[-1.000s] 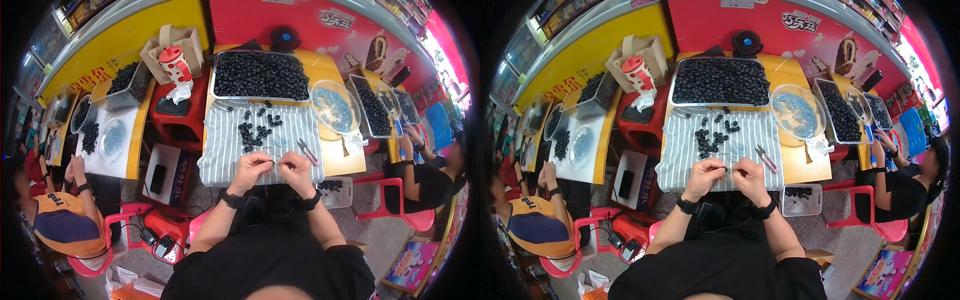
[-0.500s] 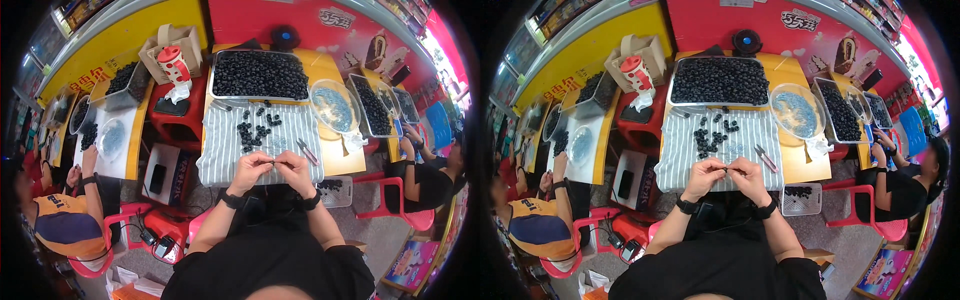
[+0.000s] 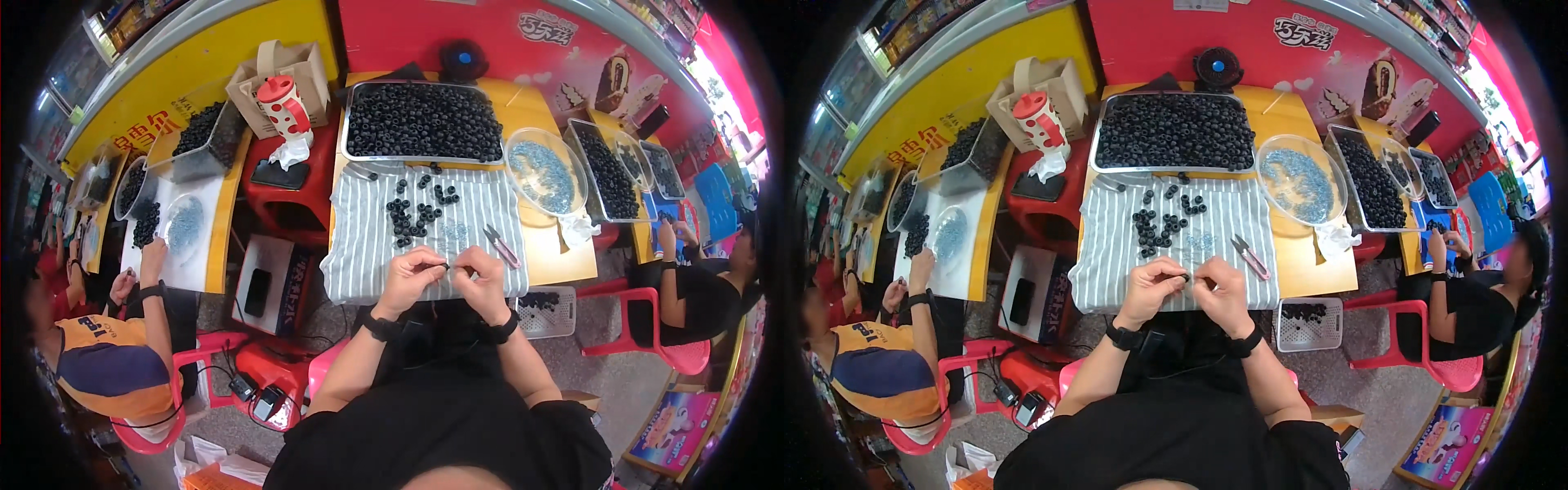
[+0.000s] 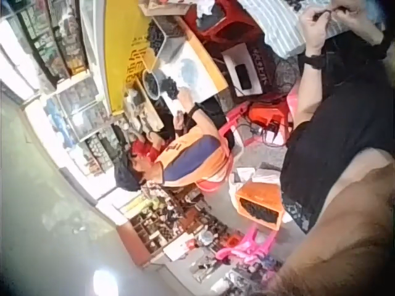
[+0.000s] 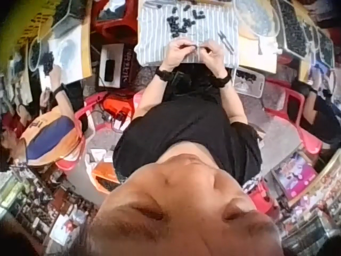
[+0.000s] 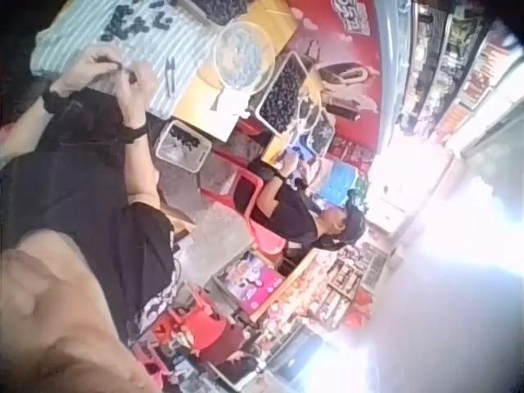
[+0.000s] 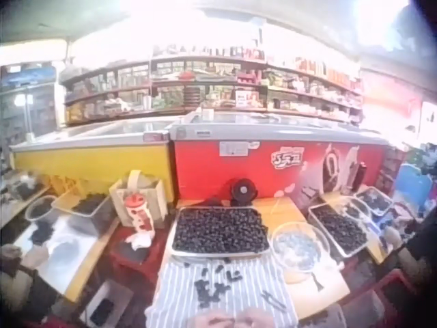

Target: Inspecting and sorting small black plastic components at a workshop table.

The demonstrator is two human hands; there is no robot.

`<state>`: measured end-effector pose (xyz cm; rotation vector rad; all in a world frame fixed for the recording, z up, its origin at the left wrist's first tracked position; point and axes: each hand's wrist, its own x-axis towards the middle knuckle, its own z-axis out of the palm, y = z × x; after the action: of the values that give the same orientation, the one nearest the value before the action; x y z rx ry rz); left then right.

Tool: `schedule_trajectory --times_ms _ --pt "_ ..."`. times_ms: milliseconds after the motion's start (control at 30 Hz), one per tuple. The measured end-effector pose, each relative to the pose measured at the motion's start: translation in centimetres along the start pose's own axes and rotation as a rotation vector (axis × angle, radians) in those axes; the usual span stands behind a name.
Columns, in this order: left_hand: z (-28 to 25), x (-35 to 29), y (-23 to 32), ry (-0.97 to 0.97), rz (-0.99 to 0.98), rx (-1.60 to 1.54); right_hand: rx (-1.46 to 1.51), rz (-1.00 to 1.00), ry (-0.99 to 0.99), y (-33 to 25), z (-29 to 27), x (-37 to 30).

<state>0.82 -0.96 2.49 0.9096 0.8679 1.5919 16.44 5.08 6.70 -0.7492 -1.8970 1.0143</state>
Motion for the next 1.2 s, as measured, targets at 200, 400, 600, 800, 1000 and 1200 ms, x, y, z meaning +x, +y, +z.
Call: schedule_trajectory --times_ms 200,400,600,800,1000,1200 --pt "-0.1 0.1 -0.2 0.024 -0.005 -0.006 0.089 0.078 -0.028 -0.8 -0.3 0.2" --pt "-0.2 0.1 -0.6 0.013 -0.033 -0.06 -0.333 -0.066 0.174 1.2 -1.9 0.7" --pt "-0.5 0.3 -0.7 0.042 -0.049 -0.157 -0.746 -0.013 0.059 2.4 -5.2 1.1" --pt "-0.8 0.1 -0.8 0.064 -0.091 -0.261 -0.804 0.035 0.145 2.6 -5.5 1.3" --pt "-0.7 0.3 -0.4 0.055 -0.099 -0.287 -0.779 0.054 0.139 3.7 -5.7 1.3" --pt "-0.9 0.3 -0.4 0.066 -0.118 -0.382 0.164 0.399 -0.088 -0.4 -0.7 0.1"
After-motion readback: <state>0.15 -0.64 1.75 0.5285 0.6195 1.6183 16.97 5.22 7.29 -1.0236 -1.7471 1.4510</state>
